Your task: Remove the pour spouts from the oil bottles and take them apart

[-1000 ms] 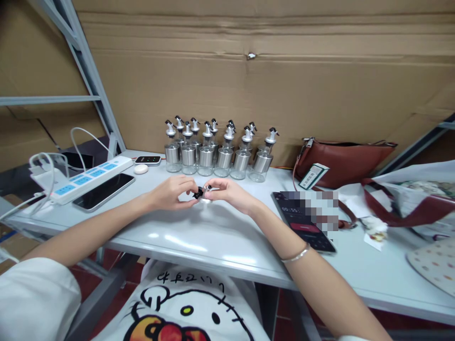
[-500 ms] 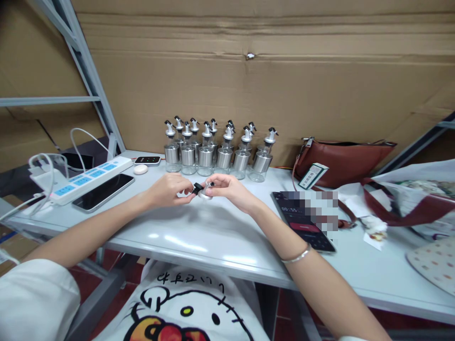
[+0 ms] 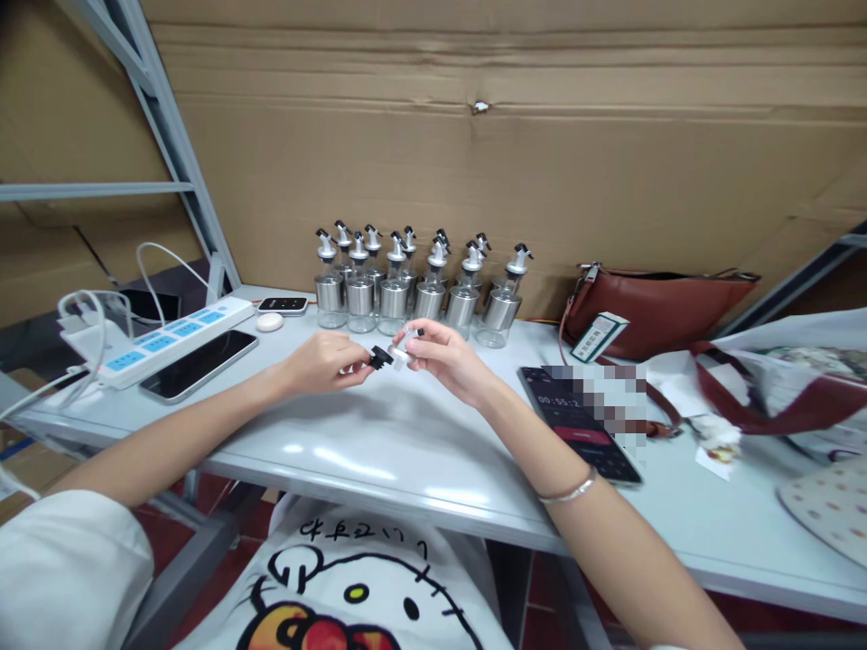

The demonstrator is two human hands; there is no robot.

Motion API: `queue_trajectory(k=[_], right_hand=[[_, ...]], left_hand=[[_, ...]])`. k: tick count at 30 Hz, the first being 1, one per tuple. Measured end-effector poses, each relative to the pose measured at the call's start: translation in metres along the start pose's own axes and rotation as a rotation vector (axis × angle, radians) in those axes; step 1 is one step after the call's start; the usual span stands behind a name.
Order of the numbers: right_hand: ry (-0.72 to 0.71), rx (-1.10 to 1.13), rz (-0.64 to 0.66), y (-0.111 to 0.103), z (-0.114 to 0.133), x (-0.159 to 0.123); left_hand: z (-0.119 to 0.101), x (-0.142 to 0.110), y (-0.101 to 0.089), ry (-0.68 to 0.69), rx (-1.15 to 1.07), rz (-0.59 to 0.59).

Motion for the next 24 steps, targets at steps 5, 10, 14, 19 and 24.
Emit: queue_trajectory(k=[5, 10, 14, 19, 24], right_hand=[[-0.074, -0.021, -0.081, -0.0011, 0.0014, 0.0018], [-0.052, -0.013, -0.076, 0.0009, 0.0005, 0.0023], [-0.022, -0.012, -0.058, 0.0042, -0.0008, 0.0011], [-0.007, -0.032, -0.051, 0.0068, -0.0032, 0.0003], [0.002, -0.052, -0.032, 0.0058, -0.0056, 0.0011]], left_hand=[[-0.0017, 0.0009, -0.0015, 0.046, -0.022, -0.093], [-0.0039, 0.0016, -0.0023, 0.085, -0.012, -0.138], [-0.0046, 0.0022, -0.0025, 0.069, -0.036, -0.106], [-0.0056, 0.0024, -0.0031, 0.052, -0.044, -0.097], [-0.0064, 0.0012, -0.0033, 0.006, -0.044, -0.122]])
Point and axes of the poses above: each hand's wrist, its own x-axis towards the middle knuckle, its own y-axis out of the palm, z = x × y, the point moved 1 cm from there along x, towards the middle knuckle, and after that the axes turned 7 degrees about x, right-handed, at the moved point
